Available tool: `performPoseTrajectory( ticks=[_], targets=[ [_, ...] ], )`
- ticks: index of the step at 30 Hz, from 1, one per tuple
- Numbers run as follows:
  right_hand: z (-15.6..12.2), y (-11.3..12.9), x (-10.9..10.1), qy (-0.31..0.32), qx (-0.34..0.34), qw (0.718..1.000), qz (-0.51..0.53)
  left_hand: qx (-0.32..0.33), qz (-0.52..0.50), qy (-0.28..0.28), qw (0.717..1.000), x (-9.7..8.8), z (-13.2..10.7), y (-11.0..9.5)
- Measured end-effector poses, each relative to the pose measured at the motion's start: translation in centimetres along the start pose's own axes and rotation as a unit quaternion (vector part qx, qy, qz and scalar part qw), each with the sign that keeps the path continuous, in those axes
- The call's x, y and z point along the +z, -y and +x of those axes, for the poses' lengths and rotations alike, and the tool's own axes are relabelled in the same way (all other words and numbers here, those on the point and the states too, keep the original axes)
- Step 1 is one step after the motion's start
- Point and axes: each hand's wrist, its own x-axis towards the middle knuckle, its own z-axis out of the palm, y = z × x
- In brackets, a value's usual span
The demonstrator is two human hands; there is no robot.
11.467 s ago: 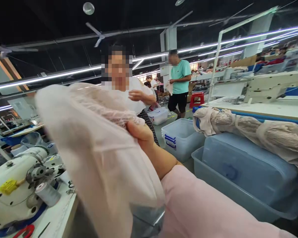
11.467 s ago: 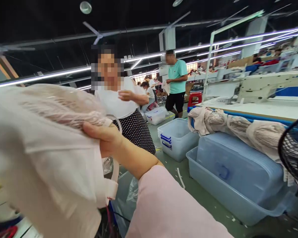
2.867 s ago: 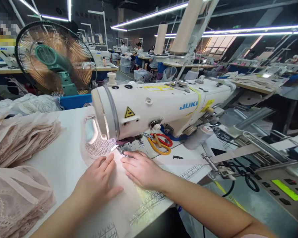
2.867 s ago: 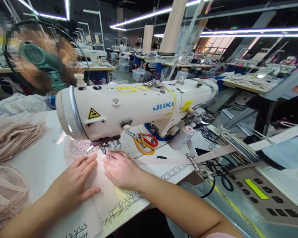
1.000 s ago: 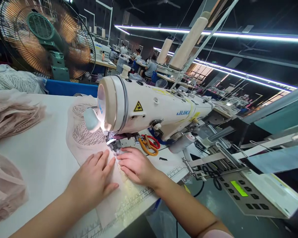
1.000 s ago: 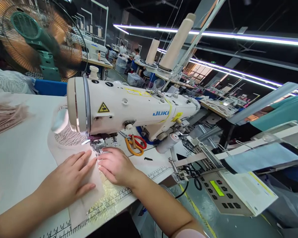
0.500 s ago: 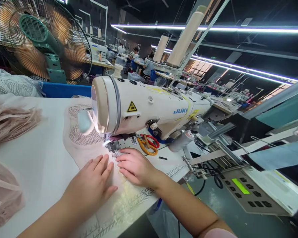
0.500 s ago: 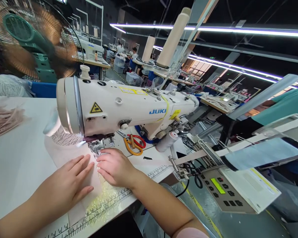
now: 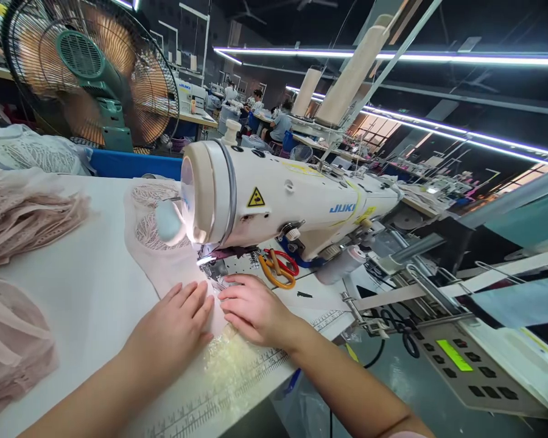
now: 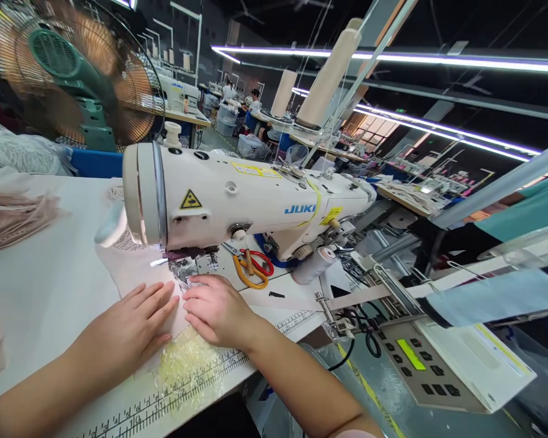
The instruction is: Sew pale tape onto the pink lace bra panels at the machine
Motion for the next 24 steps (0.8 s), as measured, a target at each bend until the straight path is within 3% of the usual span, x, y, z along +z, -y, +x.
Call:
performPoseTrajectory(
  ticks=[9, 14, 24],
  targets=[
    [-0.4, 0.3, -0.1, 0.004, -0.006, 1.0, 0.008, 0.006, -0.018, 0.003, 1.0, -0.2, -0.2, -1.3],
    [-0.3, 0.4, 0.0, 0.038, 0.0, 0.999, 0.014, -0.004, -0.059, -0.004, 0.998, -0.4, -0.3, -1.5],
    [0.1, 0.4, 0.1, 0.038, -0.003, 0.999, -0.011, 0.008, -0.058, -0.064, 0.996, 0.4, -0.4, 0.5]
  ],
)
